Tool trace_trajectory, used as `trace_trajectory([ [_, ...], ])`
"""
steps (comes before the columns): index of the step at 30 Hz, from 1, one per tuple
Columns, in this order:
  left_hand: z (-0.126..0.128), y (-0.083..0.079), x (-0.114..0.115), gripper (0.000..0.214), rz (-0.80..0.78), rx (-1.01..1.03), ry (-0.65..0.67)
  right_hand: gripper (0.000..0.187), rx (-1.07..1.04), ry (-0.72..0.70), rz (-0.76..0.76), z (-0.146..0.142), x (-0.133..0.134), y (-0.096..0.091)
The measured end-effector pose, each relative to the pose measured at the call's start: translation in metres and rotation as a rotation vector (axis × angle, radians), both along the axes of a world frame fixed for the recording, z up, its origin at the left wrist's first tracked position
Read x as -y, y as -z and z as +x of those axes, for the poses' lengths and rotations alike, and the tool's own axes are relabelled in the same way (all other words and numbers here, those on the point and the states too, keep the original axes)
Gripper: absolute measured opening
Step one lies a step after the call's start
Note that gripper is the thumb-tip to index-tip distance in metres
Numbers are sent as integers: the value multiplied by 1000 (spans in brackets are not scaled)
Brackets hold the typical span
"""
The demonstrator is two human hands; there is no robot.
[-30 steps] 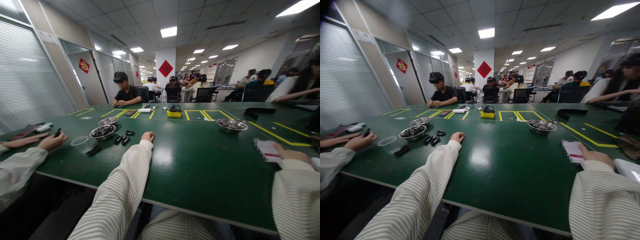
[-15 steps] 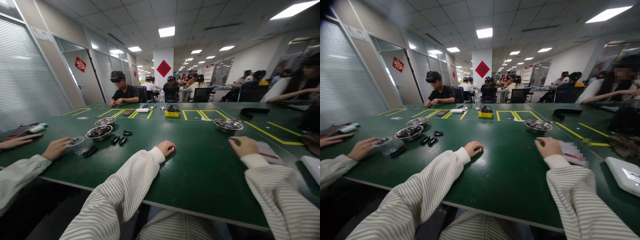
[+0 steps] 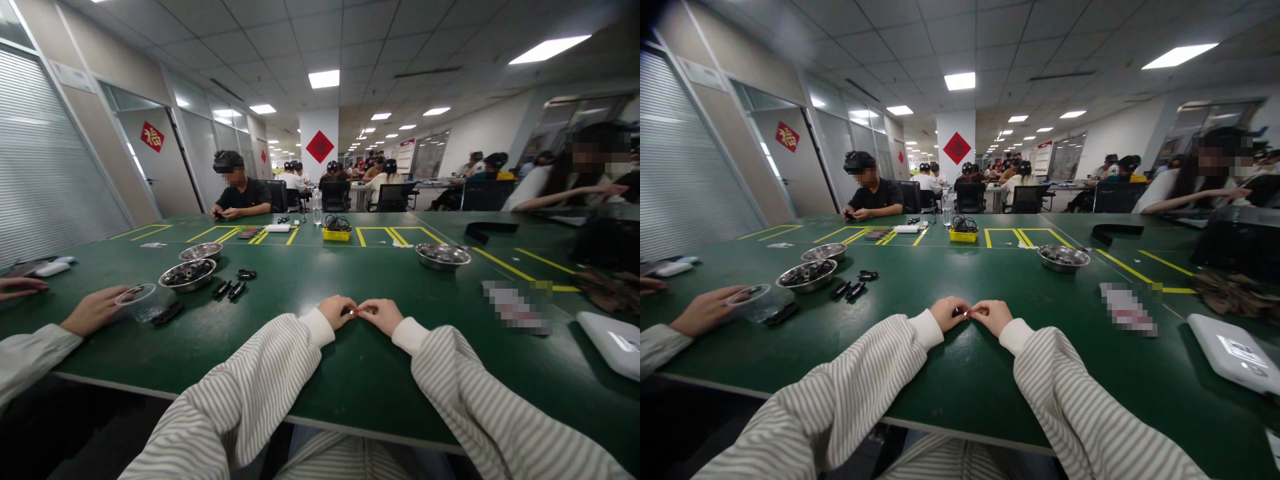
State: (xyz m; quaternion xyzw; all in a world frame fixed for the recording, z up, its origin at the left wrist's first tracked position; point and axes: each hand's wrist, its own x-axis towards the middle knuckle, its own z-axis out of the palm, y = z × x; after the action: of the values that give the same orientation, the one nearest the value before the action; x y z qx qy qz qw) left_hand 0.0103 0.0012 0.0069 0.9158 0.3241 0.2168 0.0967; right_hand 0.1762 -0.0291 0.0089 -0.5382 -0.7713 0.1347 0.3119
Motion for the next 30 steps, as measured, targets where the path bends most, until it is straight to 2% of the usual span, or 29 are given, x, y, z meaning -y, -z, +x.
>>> trace_trajectory([
  [12,-1,2,1,18,-33,22,33,16,69,-52,10,0,6,-4],
  [20,-2,1,4,21,-71,40,86,18,57,-63,8,4,2,3],
  [26,-4,-1,3,22,-39,20,94,19,102,-38,56,5,2,4],
  [30,-2,2,2,20,51,-35,158,20,127,-53,82,5,3,3],
])
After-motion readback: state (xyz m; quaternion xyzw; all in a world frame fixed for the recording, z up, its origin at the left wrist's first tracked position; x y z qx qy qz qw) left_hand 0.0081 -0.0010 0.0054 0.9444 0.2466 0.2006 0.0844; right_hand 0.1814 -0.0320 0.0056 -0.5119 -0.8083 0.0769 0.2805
